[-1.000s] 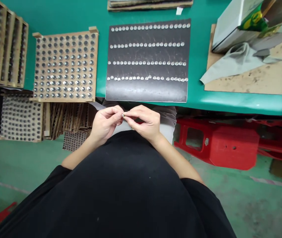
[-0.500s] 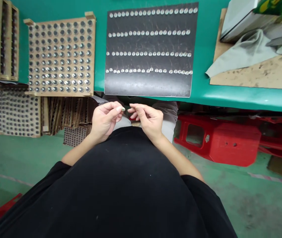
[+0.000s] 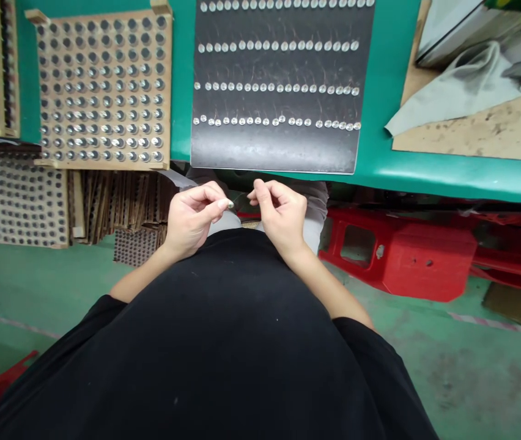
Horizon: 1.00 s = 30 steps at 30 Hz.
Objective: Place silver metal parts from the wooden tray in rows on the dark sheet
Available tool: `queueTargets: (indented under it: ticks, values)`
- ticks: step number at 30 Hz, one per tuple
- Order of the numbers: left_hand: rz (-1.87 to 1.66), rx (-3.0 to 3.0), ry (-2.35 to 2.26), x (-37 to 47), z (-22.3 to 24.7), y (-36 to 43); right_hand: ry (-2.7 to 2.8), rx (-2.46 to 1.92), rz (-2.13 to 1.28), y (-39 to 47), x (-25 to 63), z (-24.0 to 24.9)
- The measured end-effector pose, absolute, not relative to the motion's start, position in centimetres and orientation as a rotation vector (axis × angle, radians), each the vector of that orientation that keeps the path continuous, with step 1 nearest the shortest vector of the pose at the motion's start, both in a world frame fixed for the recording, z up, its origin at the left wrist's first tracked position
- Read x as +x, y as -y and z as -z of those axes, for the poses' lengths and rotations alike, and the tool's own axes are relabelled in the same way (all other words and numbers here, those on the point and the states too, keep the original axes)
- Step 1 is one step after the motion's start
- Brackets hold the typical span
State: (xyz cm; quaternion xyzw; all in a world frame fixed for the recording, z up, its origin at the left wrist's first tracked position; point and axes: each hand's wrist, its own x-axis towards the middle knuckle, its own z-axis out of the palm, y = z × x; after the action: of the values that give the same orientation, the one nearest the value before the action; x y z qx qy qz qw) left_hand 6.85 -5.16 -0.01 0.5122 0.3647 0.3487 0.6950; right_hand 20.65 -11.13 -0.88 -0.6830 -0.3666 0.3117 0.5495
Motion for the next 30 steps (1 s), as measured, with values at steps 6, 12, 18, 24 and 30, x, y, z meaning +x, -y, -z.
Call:
queueTargets:
  ticks: [6,12,18,24,30]
  values:
    - [-0.821,1.184,-0.812,6.97,0.2,5.13,0.998,-1.446,-1.015,11.54,20.68,0.32]
    - [-0.814,1.192,-0.826,6.89,0.16,5.12,0.98,-1.443,-0.919,11.42,20.65,0.05]
    - [-0.823,1.201,-0.836,6.81,0.26,5.19,0.966,-1.463,-0.924,11.52,20.52,0.45]
    - [-0.859,1.288,-0.851,6.7,0.21,5.25,1.071,-1.468,-1.038,11.67,20.53,0.34]
    - [-0.834,1.275,-0.856,6.53,0.3,5.35,1.042,-1.381,-0.929,11.66,20.56,0.21]
